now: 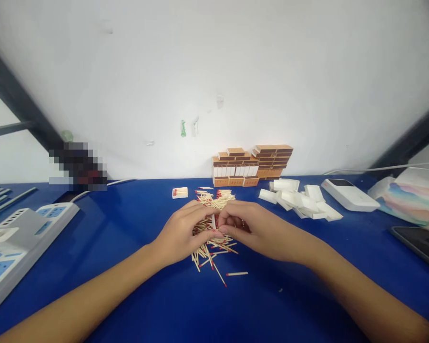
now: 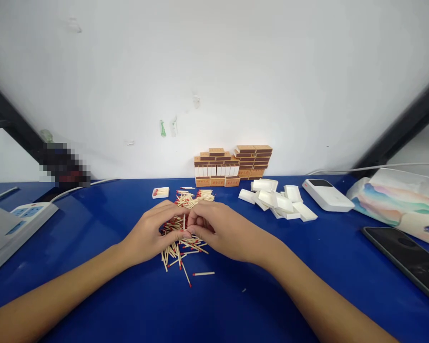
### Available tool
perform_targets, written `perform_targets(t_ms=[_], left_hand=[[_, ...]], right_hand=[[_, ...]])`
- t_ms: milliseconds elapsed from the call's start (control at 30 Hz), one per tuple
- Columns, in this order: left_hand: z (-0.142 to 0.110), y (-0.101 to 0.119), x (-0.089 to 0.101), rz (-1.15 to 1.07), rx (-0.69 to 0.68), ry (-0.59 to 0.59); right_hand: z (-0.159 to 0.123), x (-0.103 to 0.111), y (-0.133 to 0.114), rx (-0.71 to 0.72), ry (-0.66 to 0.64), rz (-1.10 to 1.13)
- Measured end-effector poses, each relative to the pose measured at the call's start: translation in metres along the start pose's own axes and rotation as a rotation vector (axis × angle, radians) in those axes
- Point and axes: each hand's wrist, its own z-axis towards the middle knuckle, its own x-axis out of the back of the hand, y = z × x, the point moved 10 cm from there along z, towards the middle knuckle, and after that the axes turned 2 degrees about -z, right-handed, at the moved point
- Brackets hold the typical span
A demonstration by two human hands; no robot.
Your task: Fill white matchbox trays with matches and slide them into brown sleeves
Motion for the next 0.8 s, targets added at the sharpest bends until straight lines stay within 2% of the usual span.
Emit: perform_targets(t_ms=[167,367,500,700,800], left_hand=[[0.0,0.0,0.002,0.026,-0.015,0.015],[0.001,-0.003,0.007,-0.009,0.061,0.067],[0.0,-0.001,0.01,-0.011,0.054,0.092],[-0.001,-0.012,0.018,0.003,0.109,0.155],[-0.001,-0.014,0.019,0.001,0.116,0.175]], right_hand=[[-0.001,0.002,0.001,0.002,0.008,-0.038],[-0.003,0.021,0.006,0.018,0.178,-0.147],[-0.001,0.016,0.005,0.04,0.151,-0.179],[-0.003,0.028,0.011,0.008,0.219,-0.211],[-0.001,0.023,0.015,-0.03,0.172,-0.118]])
